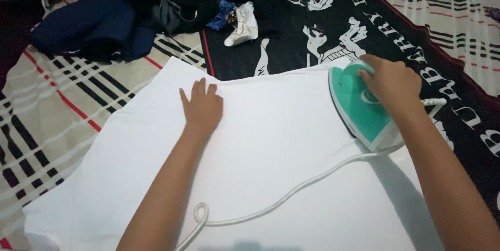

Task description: The person irons a white t-shirt laid out on a bed, smoothing the fabric with one hand while moving a green and white iron with the other. They adjust the shirt's position and fold the collar before continuing to iron different sections.

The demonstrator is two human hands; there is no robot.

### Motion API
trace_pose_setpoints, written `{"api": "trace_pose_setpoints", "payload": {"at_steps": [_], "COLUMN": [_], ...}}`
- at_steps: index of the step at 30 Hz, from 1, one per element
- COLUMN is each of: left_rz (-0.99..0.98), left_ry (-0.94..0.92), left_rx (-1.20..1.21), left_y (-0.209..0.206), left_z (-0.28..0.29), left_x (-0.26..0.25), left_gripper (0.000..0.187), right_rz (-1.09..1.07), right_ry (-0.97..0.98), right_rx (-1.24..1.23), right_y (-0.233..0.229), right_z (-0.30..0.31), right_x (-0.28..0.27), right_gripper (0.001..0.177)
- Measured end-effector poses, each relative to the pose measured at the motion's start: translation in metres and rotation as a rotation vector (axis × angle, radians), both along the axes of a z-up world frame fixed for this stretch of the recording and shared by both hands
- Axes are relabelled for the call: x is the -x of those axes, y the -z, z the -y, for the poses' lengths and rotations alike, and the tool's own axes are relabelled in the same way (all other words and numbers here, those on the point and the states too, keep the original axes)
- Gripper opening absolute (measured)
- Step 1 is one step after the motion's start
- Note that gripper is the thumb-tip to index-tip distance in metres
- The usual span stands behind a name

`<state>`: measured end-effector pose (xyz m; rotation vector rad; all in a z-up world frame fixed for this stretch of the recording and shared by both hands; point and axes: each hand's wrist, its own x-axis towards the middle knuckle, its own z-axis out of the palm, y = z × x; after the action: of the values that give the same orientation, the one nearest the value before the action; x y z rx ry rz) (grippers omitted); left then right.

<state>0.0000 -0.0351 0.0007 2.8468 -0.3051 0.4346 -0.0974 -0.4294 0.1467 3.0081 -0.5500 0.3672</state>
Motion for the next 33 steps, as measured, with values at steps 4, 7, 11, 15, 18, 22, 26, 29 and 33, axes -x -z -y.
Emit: {"api": "trace_pose_setpoints", "payload": {"at_steps": [4, 7, 11, 15, 18, 22, 26, 29, 33], "left_rz": [0.207, 0.221, 0.065, 0.239, 0.182, 0.139, 0.248, 0.235, 0.132], "left_ry": [0.031, 0.320, 0.567, 0.481, 0.448, 0.444, 0.340, 0.512, 0.592], "left_rx": [-0.175, -0.299, 0.099, 0.213, 0.272, 0.253, 0.220, 0.268, 0.237], "left_y": [0.001, 0.013, 0.034, 0.049, 0.054, 0.045, 0.032, 0.027, 0.027], "left_z": [0.055, 0.101, 0.182, 0.239, 0.244, 0.237, 0.235, 0.230, 0.230], "left_x": [-0.005, -0.006, -0.015, -0.033, -0.034, -0.032, -0.025, -0.019, -0.017], "left_gripper": [0.073, 0.061, 0.059, 0.065, 0.065, 0.067, 0.074, 0.065, 0.053], "right_rz": [0.029, 0.064, 0.028, -0.044, -0.117, -0.113, -0.179, -0.075, 0.044], "right_ry": [0.021, 0.048, 0.125, 0.205, 0.236, 0.132, 0.161, 0.073, -0.055], "right_rx": [0.016, -0.018, -0.069, -0.174, -0.183, -0.176, -0.217, -0.179, -0.114], "right_y": [0.002, 0.002, -0.011, -0.029, -0.037, -0.039, -0.028, -0.016, -0.008], "right_z": [0.028, 0.042, 0.054, 0.050, 0.043, 0.035, 0.031, 0.040, 0.055], "right_x": [0.001, 0.005, 0.025, 0.048, 0.051, 0.038, 0.007, -0.017, -0.022], "right_gripper": [0.047, 0.048, 0.050, 0.051, 0.053, 0.048, 0.049, 0.048, 0.048]}}
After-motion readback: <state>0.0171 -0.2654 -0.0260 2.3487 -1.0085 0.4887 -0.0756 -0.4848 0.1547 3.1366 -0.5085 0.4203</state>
